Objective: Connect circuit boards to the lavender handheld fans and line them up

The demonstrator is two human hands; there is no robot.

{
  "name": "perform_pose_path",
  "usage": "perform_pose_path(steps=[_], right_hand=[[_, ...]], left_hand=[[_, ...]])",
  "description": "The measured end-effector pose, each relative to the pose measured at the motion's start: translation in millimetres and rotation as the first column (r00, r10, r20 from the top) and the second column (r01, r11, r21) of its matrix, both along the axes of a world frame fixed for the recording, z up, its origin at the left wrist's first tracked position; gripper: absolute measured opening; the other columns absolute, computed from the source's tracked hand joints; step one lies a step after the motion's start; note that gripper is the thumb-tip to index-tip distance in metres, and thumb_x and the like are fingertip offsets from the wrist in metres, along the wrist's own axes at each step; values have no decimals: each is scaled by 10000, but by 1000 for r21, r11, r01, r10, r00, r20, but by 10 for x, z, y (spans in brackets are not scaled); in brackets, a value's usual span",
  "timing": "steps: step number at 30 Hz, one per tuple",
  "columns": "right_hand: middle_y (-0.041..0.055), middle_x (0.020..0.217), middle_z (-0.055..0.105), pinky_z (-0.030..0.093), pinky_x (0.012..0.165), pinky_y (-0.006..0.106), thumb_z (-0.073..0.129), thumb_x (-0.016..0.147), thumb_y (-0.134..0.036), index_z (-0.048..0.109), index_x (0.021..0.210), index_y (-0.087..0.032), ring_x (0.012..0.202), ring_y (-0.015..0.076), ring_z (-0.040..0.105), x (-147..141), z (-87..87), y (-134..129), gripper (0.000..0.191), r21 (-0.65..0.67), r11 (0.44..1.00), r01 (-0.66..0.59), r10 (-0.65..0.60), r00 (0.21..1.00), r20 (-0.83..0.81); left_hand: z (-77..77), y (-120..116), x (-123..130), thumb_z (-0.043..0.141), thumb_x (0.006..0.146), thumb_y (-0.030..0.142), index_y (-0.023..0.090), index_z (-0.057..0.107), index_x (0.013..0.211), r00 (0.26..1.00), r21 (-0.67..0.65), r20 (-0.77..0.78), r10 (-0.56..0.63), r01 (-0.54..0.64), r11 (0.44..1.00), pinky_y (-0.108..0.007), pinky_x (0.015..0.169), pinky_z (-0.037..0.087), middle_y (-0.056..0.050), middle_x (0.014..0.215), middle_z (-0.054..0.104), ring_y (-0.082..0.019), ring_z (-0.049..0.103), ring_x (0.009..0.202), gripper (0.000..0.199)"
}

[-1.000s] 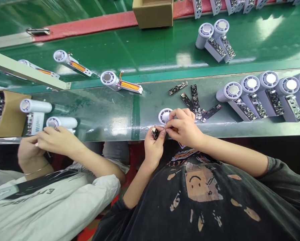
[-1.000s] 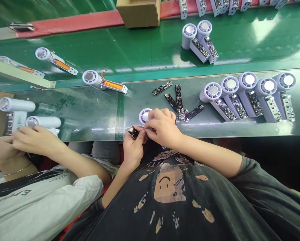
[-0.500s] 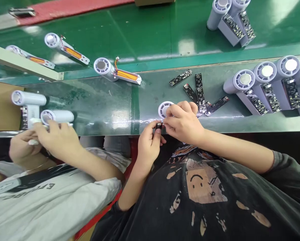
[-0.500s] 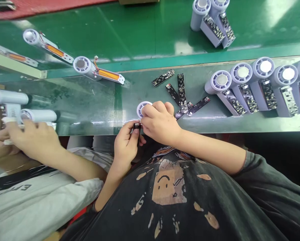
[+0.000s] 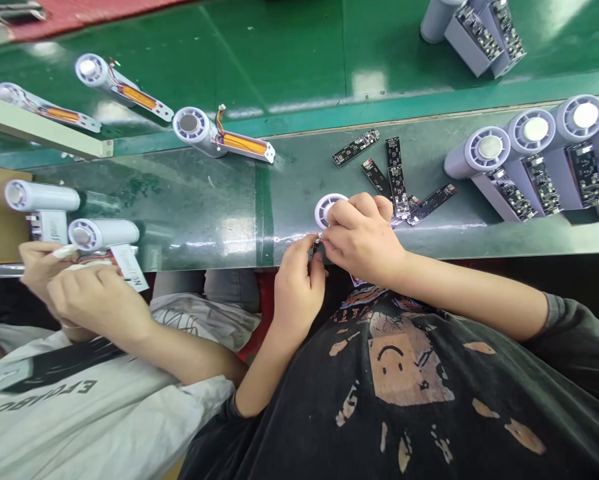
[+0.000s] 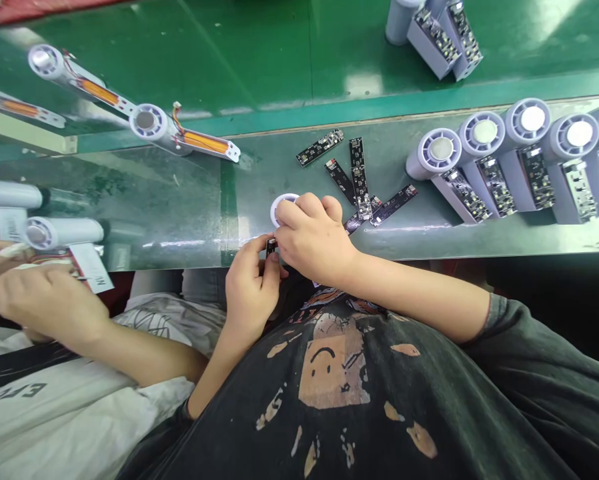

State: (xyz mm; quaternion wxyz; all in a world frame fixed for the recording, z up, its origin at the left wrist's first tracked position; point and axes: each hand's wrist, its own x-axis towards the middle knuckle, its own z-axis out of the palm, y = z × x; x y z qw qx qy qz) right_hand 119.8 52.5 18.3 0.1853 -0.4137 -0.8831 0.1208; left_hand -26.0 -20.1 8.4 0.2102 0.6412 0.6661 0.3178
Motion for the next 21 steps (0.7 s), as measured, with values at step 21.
perform_pose_path(steps=[21], right_hand=[[73, 1025, 555, 318, 856, 415, 552, 934, -331, 682, 955, -226, 996, 246, 450, 153, -44, 125, 169, -55, 998, -44, 34, 986, -163]], left_hand=[[-82, 28, -26, 516, 944, 227, 191, 605, 1193, 977, -115, 206, 62, -39, 993, -270, 672, 583, -36, 977, 700, -90, 647, 594, 266]])
